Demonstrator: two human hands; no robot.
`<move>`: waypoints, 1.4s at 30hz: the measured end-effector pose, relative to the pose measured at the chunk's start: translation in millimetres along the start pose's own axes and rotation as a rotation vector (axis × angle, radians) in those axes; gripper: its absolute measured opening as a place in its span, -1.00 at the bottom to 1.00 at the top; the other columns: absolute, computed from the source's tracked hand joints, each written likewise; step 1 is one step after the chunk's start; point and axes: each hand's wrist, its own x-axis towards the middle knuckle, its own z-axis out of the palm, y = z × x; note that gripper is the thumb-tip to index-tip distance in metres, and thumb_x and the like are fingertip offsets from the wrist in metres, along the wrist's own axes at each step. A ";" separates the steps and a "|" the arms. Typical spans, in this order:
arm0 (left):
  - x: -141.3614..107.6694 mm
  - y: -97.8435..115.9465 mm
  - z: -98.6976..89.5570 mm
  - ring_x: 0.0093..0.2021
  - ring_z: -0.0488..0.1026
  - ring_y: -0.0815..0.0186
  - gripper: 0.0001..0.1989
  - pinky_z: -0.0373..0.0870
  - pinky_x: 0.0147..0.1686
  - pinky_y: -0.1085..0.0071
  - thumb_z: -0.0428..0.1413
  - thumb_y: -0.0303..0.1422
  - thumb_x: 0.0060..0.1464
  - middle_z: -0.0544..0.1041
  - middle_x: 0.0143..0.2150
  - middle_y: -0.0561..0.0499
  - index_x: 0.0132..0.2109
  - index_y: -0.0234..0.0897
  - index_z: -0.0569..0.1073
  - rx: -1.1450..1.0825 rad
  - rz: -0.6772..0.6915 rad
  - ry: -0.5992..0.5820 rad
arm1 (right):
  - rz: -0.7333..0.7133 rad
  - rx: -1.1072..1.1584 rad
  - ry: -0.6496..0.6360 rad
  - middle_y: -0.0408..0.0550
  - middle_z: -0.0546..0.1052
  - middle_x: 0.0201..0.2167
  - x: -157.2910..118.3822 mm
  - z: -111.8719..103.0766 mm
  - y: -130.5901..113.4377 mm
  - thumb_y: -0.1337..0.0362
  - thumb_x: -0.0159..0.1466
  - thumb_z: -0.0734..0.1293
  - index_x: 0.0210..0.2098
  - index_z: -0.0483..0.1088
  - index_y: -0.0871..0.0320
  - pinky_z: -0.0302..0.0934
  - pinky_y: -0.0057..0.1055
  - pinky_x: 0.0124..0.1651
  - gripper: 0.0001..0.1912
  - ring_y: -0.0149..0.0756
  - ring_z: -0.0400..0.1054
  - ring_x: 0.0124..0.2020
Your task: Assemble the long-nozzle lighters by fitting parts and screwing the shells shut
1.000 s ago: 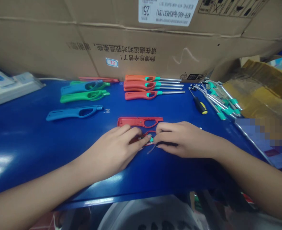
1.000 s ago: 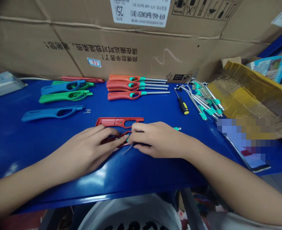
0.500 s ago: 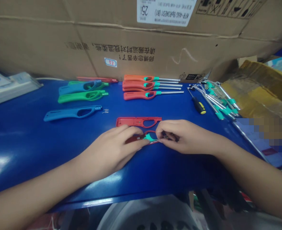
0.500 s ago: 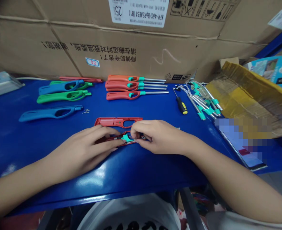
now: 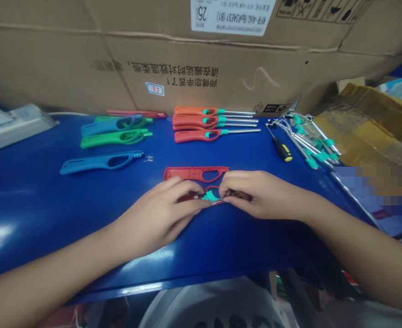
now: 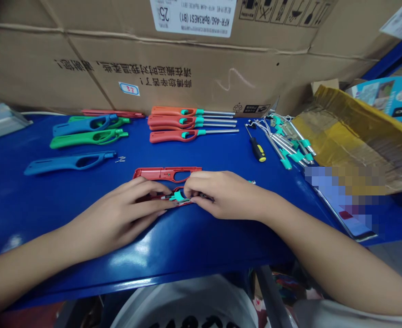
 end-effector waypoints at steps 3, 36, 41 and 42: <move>0.4 1.1 -0.3 0.06 0.39 0.17 -0.62 0.41 0.04 0.19 0.01 -0.45 0.37 0.46 0.09 -0.11 0.23 -0.04 0.47 -0.064 -0.030 0.002 | -0.004 -0.007 -0.010 -0.11 0.48 -0.21 0.0 -0.3 -1.1 0.40 0.39 0.26 -0.18 0.39 0.14 0.13 -0.44 -0.23 -0.92 -0.38 0.31 -0.28; 0.0 0.3 2.1 0.03 0.49 0.16 -0.72 0.48 -0.02 0.20 0.08 -0.42 0.33 0.51 0.05 -0.10 0.09 -0.12 0.58 -0.021 -0.025 0.085 | -0.016 -0.115 -0.055 -0.10 0.48 -0.16 -1.8 -2.0 -2.8 0.35 0.36 0.28 -0.19 0.42 0.13 0.17 -0.42 -0.21 -0.93 -0.36 0.36 -0.22; -1.4 -0.1 2.6 0.03 0.49 0.16 -0.73 0.48 -0.01 0.21 0.09 -0.42 0.33 0.52 0.04 -0.10 0.07 -0.12 0.59 -0.008 -0.016 0.099 | -0.016 -0.126 -0.058 -0.10 0.49 -0.16 -3.3 -3.3 -4.1 0.33 0.35 0.31 -0.19 0.43 0.12 0.19 -0.42 -0.22 -0.94 -0.36 0.37 -0.22; -1.7 -0.3 3.1 0.02 0.49 0.17 -0.73 0.48 -0.02 0.22 0.09 -0.42 0.33 0.52 0.04 -0.10 0.08 -0.12 0.59 -0.003 -0.009 0.105 | -0.023 -0.119 -0.056 -0.10 0.49 -0.15 -3.8 -3.4 -4.3 0.31 0.35 0.32 -0.18 0.44 0.12 0.20 -0.42 -0.21 -0.94 -0.36 0.38 -0.22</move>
